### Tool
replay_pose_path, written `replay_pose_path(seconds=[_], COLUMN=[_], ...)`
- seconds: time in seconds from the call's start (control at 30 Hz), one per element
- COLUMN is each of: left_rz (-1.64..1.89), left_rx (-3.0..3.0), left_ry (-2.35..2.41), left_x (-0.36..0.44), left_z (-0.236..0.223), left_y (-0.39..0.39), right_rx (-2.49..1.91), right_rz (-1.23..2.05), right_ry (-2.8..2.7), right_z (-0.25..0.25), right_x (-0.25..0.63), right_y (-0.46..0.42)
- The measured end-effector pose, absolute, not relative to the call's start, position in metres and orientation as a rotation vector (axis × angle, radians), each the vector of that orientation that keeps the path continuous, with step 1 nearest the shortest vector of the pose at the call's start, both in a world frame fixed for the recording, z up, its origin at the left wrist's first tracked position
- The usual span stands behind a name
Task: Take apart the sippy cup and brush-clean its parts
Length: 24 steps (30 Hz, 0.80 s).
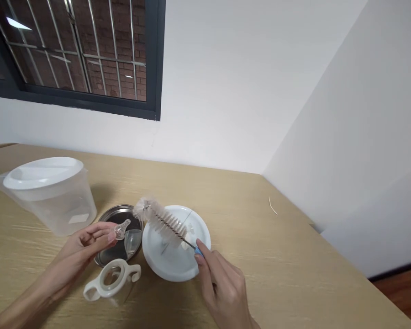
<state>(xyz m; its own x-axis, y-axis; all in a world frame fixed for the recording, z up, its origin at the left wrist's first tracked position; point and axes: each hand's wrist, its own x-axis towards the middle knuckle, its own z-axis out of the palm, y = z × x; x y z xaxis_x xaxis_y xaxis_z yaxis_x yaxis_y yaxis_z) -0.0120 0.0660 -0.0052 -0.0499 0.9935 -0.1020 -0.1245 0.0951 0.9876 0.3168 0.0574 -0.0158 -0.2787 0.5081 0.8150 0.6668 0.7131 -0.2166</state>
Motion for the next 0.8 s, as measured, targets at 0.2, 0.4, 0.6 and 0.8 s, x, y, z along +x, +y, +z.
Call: replay_pose_path(seconds=[0.2, 0.4, 0.6, 0.8], left_rz=[1.244, 1.254, 1.243, 1.057], left_rx=[1.103, 1.168, 1.428, 1.91], left_ry=[1.277, 1.348, 1.568, 1.862], left_x=[-0.011, -0.016, -0.036, -0.048], left_z=[-0.002, 0.004, -0.008, -0.03], left_y=[0.066, 0.068, 0.083, 0.091], right_rx=[-0.861, -0.984, -1.029, -1.068], right_rz=[-0.195, -0.256, -0.23, -0.253], right_ry=[-2.052, -1.953, -1.87, -1.83], right_z=[-0.021, -0.021, -0.014, -0.012], right_x=[0.316, 0.321, 0.326, 0.331], right_y=[0.055, 0.065, 0.066, 0.065])
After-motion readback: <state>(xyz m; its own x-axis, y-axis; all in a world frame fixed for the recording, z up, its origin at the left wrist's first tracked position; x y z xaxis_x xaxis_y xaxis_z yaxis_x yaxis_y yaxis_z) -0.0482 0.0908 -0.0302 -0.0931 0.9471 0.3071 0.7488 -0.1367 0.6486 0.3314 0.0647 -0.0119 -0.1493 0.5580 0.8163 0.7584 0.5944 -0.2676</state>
